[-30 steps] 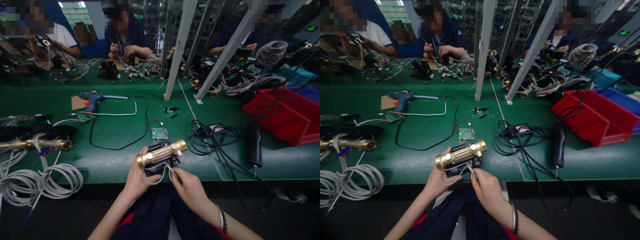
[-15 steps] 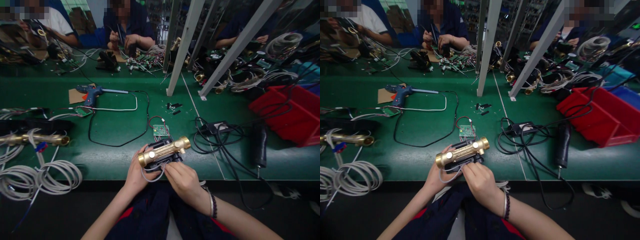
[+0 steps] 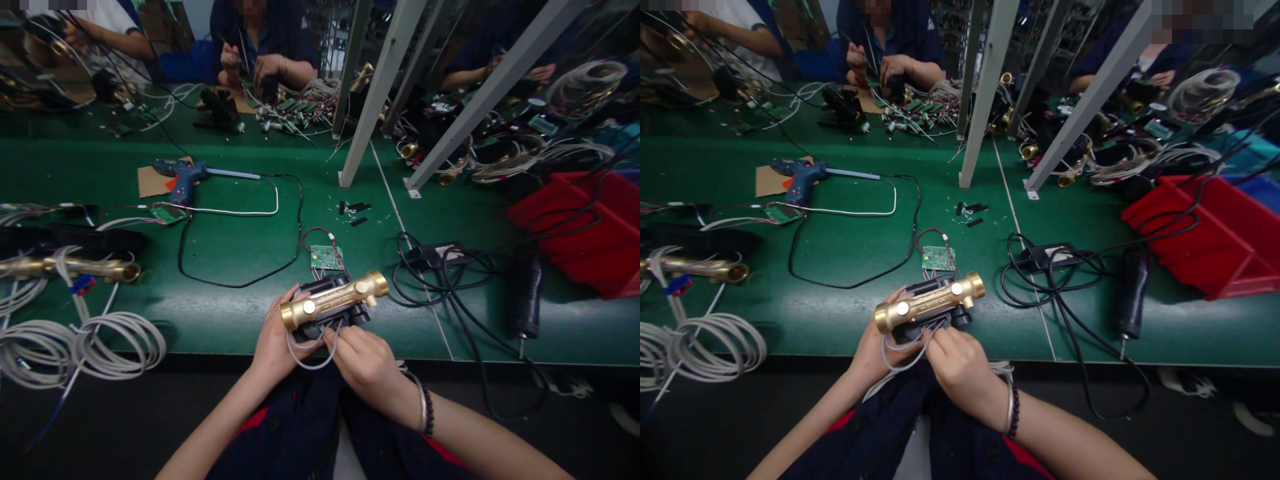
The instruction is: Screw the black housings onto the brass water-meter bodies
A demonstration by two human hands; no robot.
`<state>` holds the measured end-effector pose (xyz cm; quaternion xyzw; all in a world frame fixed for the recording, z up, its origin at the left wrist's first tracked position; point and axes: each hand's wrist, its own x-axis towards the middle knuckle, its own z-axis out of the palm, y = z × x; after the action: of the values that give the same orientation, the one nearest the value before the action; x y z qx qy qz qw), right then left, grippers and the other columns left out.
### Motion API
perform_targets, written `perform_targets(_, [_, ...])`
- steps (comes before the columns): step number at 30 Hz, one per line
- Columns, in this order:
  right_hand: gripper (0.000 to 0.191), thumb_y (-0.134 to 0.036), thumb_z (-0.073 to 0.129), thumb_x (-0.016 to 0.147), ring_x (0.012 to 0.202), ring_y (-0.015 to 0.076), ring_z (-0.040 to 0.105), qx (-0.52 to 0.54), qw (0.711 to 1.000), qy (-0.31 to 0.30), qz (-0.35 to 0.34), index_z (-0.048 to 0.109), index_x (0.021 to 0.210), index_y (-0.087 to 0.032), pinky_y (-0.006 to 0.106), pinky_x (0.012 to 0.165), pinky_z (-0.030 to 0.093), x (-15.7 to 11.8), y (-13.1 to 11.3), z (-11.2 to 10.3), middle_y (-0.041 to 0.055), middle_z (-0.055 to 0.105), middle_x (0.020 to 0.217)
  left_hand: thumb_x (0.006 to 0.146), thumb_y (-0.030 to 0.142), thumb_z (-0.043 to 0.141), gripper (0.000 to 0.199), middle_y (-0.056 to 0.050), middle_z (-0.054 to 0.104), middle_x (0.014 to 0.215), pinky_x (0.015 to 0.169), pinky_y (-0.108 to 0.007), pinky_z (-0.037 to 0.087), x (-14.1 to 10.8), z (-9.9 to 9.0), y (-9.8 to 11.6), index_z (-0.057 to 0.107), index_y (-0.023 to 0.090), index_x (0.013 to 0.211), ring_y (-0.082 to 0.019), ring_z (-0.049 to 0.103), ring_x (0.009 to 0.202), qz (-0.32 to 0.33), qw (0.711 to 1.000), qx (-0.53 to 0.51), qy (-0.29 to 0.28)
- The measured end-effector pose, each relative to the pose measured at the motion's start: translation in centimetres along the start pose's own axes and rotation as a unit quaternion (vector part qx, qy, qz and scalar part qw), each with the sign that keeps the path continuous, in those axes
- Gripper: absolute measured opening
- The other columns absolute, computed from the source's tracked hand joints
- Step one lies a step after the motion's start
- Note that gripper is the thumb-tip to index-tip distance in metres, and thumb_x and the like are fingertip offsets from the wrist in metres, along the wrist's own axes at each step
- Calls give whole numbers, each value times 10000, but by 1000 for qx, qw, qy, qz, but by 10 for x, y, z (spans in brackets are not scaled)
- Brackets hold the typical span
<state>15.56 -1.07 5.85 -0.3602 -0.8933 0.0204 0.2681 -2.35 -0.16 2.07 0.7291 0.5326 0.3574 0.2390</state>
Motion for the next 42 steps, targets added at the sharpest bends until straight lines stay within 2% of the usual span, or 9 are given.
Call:
perform_targets(8, [253, -106, 373, 956, 630, 156, 522, -20, 999, -8, -23, 618, 900, -82, 281, 555, 383, -14, -2, -2, 45, 557, 657, 659, 322, 750, 628, -85, 555, 1262, 1055, -472, 368, -1, 0, 1, 503, 231, 1229, -282, 456, 1242, -9, 1000, 18, -16])
perform_targets(14, [334, -90, 354, 938, 539, 160, 459, -54, 998, -15, 27, 570, 691, -152, 285, 514, 353, -2, -5, -2, 31, 495, 598, 633, 309, 769, 683, -68, 547, 1282, 1062, -443, 371, -2, 0, 0, 476, 240, 1246, -268, 465, 1238, -14, 1000, 13, -9])
perform_targets(20, [311, -22, 339, 862, 501, 169, 443, -130, 989, -33, 58, 503, 649, -178, 283, 452, 313, 6, -20, 0, 43, 478, 589, 665, 289, 733, 622, -80, 529, 1300, 1039, -434, 399, 0, -1, 3, 498, 226, 1237, -269, 485, 1215, -9, 1000, 6, -3])
perform_targets(24, [282, 32, 332, 792, 496, 173, 467, -172, 982, -70, 22, 553, 740, -135, 274, 410, 316, 4, -27, -1, 62, 503, 598, 667, 302, 737, 600, -97, 521, 1306, 1032, -437, 401, 2, 0, 1, 514, 216, 1217, -271, 489, 1210, -20, 1000, -7, -2])
perform_targets(27, [308, 33, 315, 804, 515, 179, 492, -175, 982, -75, -13, 591, 920, -36, 267, 401, 361, -6, -26, 0, 80, 530, 618, 671, 298, 746, 601, -87, 539, 1288, 1057, -470, 357, 1, -1, -2, 513, 235, 1220, -276, 466, 1235, -26, 999, -21, -18])
perform_targets(30, [376, 41, 302, 814, 569, 191, 520, -148, 985, -84, -16, 536, 1109, 46, 273, 436, 431, -22, -22, 5, 106, 565, 686, 667, 312, 753, 646, -98, 512, 1320, 1077, -520, 299, 1, -2, 0, 489, 247, 1253, -298, 419, 1273, -34, 998, -31, -45])
perform_targets(32, [400, 41, 321, 813, 620, 200, 541, -118, 988, -99, 0, 511, 1166, 40, 285, 482, 475, -31, -20, 9, 116, 582, 744, 673, 350, 741, 736, -129, 444, 1382, 1078, -542, 277, 0, -2, 4, 414, 235, 1322, -314, 366, 1309, -45, 997, -32, -58])
perform_targets(37, [350, 5, 392, 814, 717, 201, 574, -10, 993, -116, 30, 569, 1112, -48, 301, 606, 531, -33, -10, 0, 106, 609, 824, 698, 374, 693, 749, -142, 365, 1433, 1082, -527, 278, -2, 9, 11, 361, 213, 1349, -315, 298, 1344, -57, 998, 4, -1])
perform_targets(42, [289, -62, 430, 838, 735, 161, 602, 72, 994, -36, 80, 626, 1035, -141, 267, 681, 509, -19, 3, -17, 70, 646, 831, 728, 325, 655, 633, -119, 411, 1399, 1073, -496, 313, -4, 17, 8, 413, 210, 1301, -294, 316, 1336, -36, 999, 26, 27])
